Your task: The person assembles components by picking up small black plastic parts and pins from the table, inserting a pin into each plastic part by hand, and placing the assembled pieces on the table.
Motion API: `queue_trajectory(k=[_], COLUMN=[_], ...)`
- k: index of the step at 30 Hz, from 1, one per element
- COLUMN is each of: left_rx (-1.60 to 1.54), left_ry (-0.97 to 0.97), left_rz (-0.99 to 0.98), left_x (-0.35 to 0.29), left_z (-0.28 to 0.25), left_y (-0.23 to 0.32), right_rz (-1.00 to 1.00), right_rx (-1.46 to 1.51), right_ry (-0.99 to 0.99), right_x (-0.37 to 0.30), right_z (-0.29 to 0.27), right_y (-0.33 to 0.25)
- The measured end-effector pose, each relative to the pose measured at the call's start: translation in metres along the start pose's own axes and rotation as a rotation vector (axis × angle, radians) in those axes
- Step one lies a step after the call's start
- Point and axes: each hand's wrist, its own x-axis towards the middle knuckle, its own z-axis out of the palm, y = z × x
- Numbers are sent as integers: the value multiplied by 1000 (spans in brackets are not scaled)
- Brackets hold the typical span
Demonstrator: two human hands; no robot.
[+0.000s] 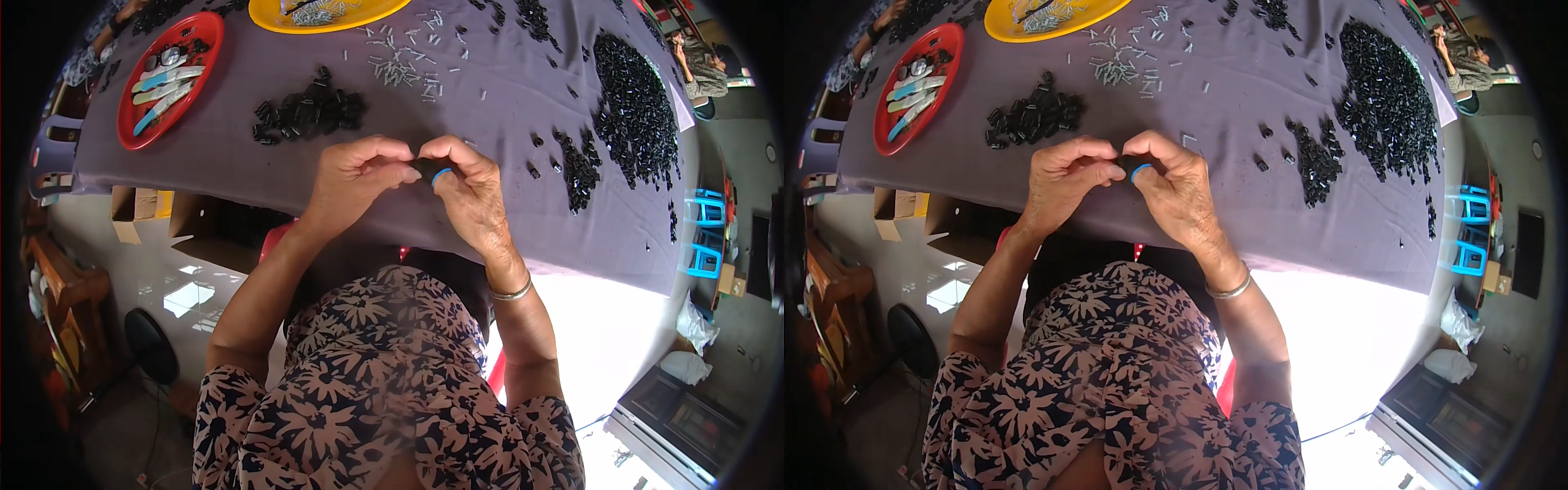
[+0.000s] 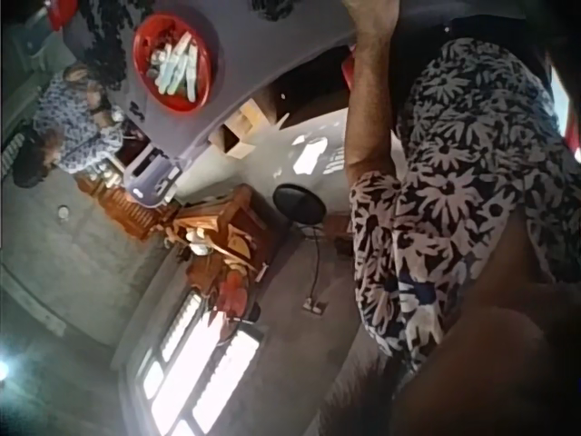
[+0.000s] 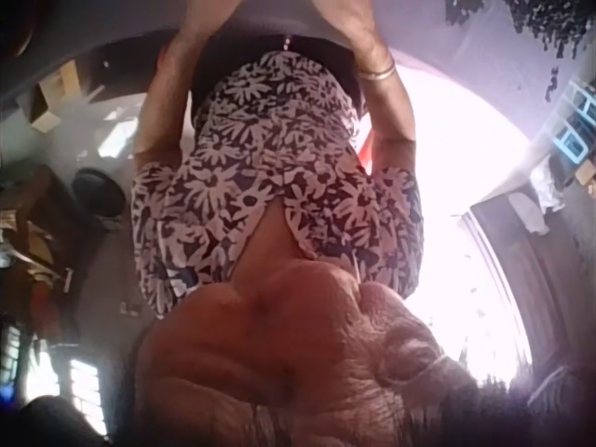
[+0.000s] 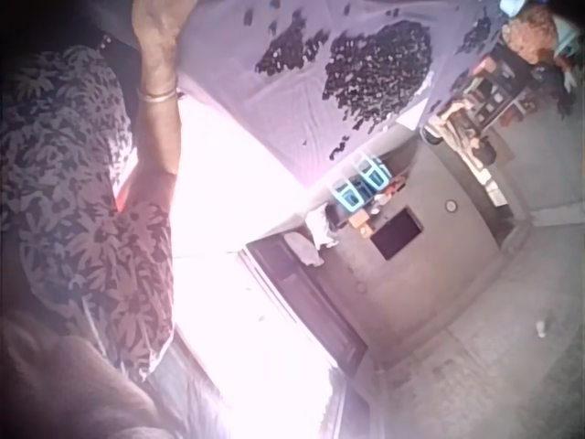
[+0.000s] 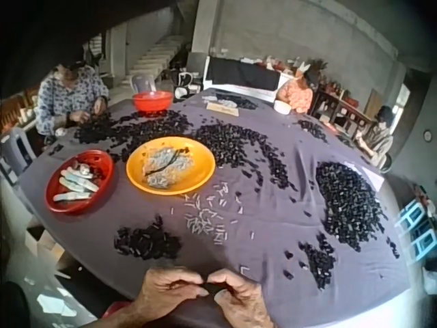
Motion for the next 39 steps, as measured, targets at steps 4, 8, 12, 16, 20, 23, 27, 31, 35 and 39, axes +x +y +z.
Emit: queue_trajectory(k=[4,8,12,16,20,23,27,31,35,39], left_rx=[16,8,32,-45,83,186,310,314,321,166], left_ry=[12,18,62,104,9,-4,-5,16,16,82], left_rz=[21,139,188,226,152,194,239,284,255,163], left_x=[1,3,5,6,6,7,6,7,7,8], left_z=[7,5,9,13,14,14,12,12,11,17], left_y=[0,-8,-6,-10,-4,-3,-2,-4,-5,-6], right_rz=[-209,-223,-213,-110,-113,-167,-160,-45,60,0], right_rx=[-334,-415,-431,-459,-601,-711,-753,-647,-411,-90], right_ry=[-43,-93,-41,159,184,28,-14,11,7,-57], right_x=[-5,-6,-17,-16,7,21,29,32,30,22], right_z=[-6,-7,-2,-21,-61,-68,-73,-77,-74,-53], right_y=[-4,-13,-16,-7,5,12,19,22,23,6])
